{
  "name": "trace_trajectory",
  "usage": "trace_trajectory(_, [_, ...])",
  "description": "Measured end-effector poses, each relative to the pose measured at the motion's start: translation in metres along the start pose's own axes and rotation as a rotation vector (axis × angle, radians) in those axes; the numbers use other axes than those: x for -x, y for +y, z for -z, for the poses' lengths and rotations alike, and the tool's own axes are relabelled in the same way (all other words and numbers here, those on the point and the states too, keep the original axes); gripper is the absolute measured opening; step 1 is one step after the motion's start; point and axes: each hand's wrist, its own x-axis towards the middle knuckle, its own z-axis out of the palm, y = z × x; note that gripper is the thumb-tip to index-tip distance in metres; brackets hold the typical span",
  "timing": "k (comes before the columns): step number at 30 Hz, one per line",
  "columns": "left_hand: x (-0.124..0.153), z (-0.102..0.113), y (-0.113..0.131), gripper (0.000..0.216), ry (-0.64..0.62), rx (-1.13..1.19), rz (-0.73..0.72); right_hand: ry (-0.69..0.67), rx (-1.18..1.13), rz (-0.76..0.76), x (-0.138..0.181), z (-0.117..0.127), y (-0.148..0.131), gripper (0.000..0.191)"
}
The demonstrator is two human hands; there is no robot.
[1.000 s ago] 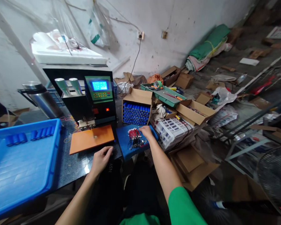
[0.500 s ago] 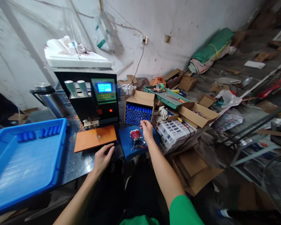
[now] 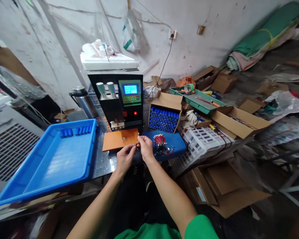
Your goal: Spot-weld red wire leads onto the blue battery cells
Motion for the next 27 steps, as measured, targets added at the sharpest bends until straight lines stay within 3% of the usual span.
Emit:
trace_trajectory(7, [0.002, 0.011, 0.0, 0.026, 0.002, 0.147, 0.122, -0.037, 0.001, -0.058, 0.009, -0.007, 0.011, 0.03])
trace_trajectory(12, [-0.004, 0.026, 0.004, 0.028, -0.041, 0.204, 0.208, -0.278, 0.079, -0.119, 0.011, -0.004, 0.008, 0.033])
trace_trajectory(16, [0.0, 0.033, 0.007, 0.029, -0.072, 0.204, 0.267, -0.417, 0.232, -0.047, 0.017, -0.004, 0.002, 0.029])
trace_trajectory(20, [0.014, 0.046, 0.014, 0.027, -0.068, 0.114, 0.253, -0.41, 0.418, 0.032, 0.021, 0.002, 0.001, 0.03])
trace_trajectory(23, [0.01, 0.081, 0.022, 0.024, -0.041, -0.127, 0.153, -0.303, 0.471, 0.111, 0.014, 0.012, 0.004, 0.034])
trace_trajectory(27, [-0.035, 0.171, 0.02, 0.021, 0.123, -0.488, 0.115, -0.212, 0.486, 0.2, -0.001, 0.017, 0.01, 0.037])
